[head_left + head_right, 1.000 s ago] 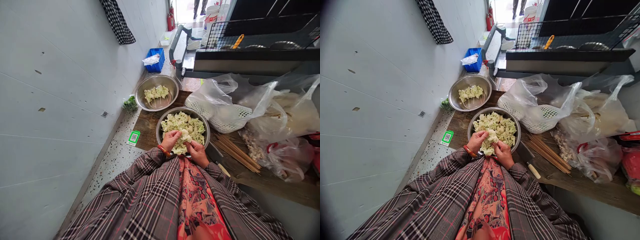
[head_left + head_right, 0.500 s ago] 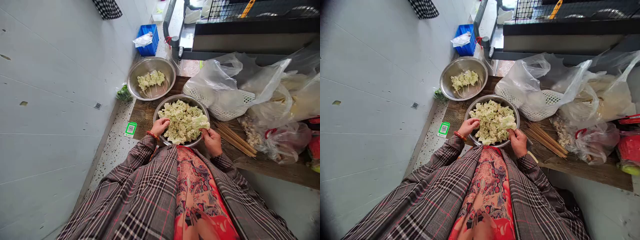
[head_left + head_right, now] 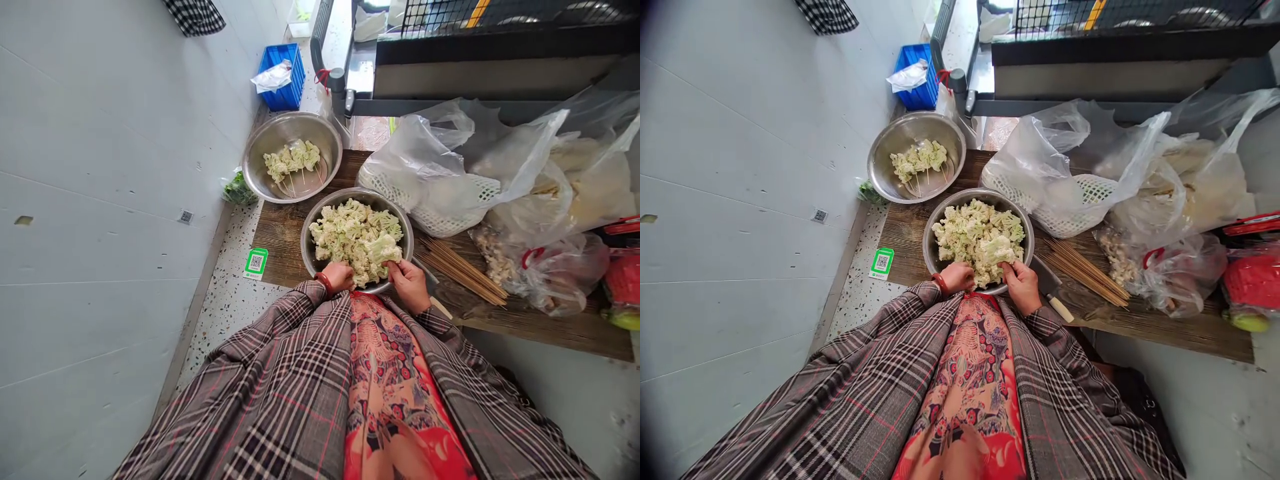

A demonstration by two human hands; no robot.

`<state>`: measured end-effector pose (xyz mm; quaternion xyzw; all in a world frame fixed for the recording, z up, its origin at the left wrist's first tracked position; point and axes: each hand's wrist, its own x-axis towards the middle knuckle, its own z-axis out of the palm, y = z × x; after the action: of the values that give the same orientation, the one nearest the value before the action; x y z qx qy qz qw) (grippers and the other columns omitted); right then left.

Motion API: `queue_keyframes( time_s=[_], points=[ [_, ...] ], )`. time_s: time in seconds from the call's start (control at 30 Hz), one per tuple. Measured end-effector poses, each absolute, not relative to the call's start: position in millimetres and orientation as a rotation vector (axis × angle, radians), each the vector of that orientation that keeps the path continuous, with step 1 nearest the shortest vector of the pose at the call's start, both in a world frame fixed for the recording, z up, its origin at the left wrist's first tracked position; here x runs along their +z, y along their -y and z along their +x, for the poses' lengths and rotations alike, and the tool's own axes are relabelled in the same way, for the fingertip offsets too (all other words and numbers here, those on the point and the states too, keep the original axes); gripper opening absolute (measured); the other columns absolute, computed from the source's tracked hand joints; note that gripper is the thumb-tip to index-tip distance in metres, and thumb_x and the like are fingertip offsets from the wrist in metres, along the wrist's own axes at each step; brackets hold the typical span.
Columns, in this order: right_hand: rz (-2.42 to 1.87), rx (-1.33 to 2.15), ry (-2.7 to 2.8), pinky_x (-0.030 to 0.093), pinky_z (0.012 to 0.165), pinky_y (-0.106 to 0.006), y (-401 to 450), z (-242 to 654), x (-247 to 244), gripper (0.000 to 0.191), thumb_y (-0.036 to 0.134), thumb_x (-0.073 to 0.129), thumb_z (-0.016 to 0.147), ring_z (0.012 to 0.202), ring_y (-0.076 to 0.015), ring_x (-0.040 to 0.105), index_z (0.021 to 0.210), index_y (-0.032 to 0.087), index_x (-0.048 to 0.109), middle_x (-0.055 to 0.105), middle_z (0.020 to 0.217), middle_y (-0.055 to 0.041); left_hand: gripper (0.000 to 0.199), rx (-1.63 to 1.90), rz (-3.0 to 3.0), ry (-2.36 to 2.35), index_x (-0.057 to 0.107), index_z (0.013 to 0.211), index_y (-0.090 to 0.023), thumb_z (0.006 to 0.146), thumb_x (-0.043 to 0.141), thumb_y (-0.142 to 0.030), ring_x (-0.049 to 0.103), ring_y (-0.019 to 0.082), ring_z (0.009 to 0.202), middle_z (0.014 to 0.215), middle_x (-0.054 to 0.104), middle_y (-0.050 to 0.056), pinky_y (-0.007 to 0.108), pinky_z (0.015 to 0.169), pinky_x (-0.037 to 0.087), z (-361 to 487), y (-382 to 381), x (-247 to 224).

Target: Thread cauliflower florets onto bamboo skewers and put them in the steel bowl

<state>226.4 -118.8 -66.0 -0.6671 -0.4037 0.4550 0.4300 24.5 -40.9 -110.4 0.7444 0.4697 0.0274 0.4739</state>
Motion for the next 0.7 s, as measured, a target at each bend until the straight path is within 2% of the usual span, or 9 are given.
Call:
queue_keyframes(
  time_s=[0.17,0.37,0.53,0.7],
  points=[
    [-1.654,1.136,0.987,0.032,0.051,-0.024,117.8,225.3,-65.2,0.042,0.052,0.051,0.083,0.05,-0.0107,0.042,0.081,0.013,0.066,0.049,0.053,0.0024,0.005,0.141,1.706,-1.21,0.066,0.059,-0.019,0.061,0.061,-0.018,0.051,0.014,0.061,0.062,0.061,0.003,0.025,0.063,0.039,12.9,32.6,-113.4],
    [-1.664,1.163,0.984,0.032,0.051,-0.024,116.3,223.6,-64.0,0.041,0.051,0.051,0.083,0.05,-0.0104,0.041,0.083,0.013,0.067,0.049,0.053,0.0028,0.023,0.154,1.541,-1.33,0.069,0.08,-0.012,0.071,0.053,-0.026,0.054,0.013,0.064,0.069,0.064,0.002,0.024,0.063,0.044,-3.6,20.2,-116.7],
    [-1.639,1.166,1.028,0.033,0.051,-0.024,112.8,221.0,-63.8,0.041,0.05,0.051,0.083,0.05,-0.0108,0.042,0.083,0.013,0.067,0.049,0.053,0.0028,0.034,0.049,1.74,-1.23,0.065,0.104,-0.012,0.073,0.055,-0.024,0.059,0.016,0.078,0.089,0.066,0.007,0.028,0.074,0.047,2.2,24.1,-113.3],
    [-1.645,1.169,1.053,0.034,0.052,-0.024,112.1,221.0,-67.8,0.041,0.051,0.051,0.083,0.051,-0.0111,0.043,0.083,0.014,0.068,0.05,0.055,0.0023,0.045,-0.125,2.122,-1.216,0.061,0.114,-0.016,0.07,0.063,-0.022,0.057,0.023,0.093,0.1,0.059,0.011,0.033,0.083,0.045,13.8,34.3,-112.2]
  ],
)
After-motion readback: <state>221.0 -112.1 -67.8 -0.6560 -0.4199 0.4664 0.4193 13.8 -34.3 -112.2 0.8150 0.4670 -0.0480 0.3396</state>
